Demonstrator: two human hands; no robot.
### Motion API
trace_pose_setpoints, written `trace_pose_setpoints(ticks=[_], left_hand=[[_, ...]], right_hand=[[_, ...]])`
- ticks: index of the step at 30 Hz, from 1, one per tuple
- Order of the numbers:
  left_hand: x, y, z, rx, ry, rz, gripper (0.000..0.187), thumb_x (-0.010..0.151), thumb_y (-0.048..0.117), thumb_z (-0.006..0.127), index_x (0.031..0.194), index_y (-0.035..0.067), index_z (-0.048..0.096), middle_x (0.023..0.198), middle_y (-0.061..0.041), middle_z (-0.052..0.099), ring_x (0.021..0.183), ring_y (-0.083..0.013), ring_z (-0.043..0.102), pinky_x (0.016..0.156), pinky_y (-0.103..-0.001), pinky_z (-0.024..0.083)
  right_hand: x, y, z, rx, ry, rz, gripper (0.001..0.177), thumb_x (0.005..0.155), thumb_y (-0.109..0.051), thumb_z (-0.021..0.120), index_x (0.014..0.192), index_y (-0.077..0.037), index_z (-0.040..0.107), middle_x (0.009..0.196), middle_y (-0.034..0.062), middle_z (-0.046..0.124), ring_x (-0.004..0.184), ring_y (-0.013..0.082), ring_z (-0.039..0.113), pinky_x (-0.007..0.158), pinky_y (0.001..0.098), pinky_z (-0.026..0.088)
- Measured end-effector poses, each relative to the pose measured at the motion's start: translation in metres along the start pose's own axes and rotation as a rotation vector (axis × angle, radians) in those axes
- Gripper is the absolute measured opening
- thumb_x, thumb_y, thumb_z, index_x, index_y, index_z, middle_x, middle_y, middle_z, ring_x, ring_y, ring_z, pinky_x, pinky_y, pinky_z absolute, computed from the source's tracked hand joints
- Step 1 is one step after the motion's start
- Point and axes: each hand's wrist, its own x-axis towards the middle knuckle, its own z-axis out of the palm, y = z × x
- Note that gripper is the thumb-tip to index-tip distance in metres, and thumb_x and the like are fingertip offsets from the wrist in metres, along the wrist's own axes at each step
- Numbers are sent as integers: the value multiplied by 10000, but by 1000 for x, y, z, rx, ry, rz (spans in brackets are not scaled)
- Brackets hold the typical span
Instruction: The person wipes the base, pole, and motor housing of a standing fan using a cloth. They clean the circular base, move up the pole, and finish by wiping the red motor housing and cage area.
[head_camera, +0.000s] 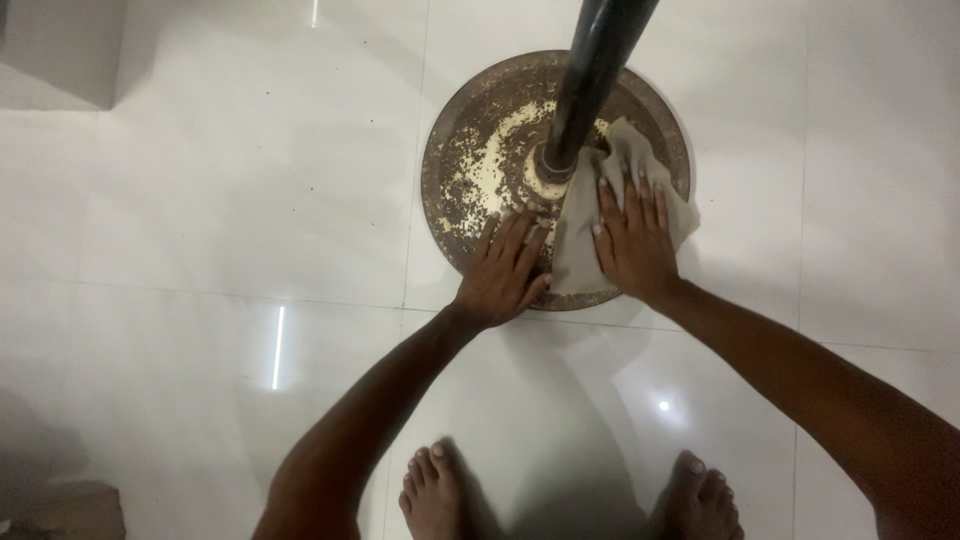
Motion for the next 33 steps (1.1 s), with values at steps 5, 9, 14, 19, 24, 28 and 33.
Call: trace_pose_setpoints(ticks=[5,9,14,19,24,28,33], left_hand=[[-7,14,-2,55,-154,132,733,1063,565,418,1573,49,313,1642,-270,247,1542,-415,249,1268,-593,128],[-11,23,9,63,-109,307,754,1092,577,387,1635,69,264,1692,-243,211,1590,-388,221,1315,-579,116],[-7,36,17,53,-125,160,810,1021,669,310,1629,140,232,1673,-247,149,1550,-463,127,1262,-618,51],[-8,26,8,62,-141,-127,876,1030,700,226,1646,79,199,1692,-284,95,1577,-468,39,1267,-625,15],[-4,7,8,71,-61,-266,862,1054,687,231,1658,71,199,1719,-258,70,1598,-458,18,1267,-658,1],[2,-16,11,19,32,-324,853,1038,706,289,1661,127,226,1730,-222,86,1607,-442,26,1279,-657,18],[9,-38,9,-41,61,-342,845,1033,708,354,1664,159,239,1736,-196,101,1614,-426,34,1289,-645,26]], right_hand=[[-25,-12,0,-120,-125,-136,668,1087,-404,339,1634,-45,204,1698,299,87,1571,499,80,1263,643,56],[-27,-22,3,-239,-167,-307,759,1029,-534,364,1633,-131,143,1671,271,46,1527,510,34,1239,628,40],[-9,-43,13,-346,-435,-449,965,931,-721,373,1634,-133,72,1686,242,26,1550,438,8,1223,620,-3],[28,-65,23,-180,-357,-514,1029,857,-792,310,1612,-133,81,1674,199,55,1550,367,23,1227,543,-38],[59,-76,24,-491,-448,-570,971,976,-781,290,1657,-112,114,1709,210,103,1589,328,55,1266,493,-53],[85,-79,24,-337,-374,-642,940,923,-733,304,1618,-115,165,1680,219,157,1556,350,95,1240,496,-38],[107,-91,19,-491,-533,-610,969,914,-738,342,1608,-71,229,1661,246,191,1536,376,109,1220,508,-34]])
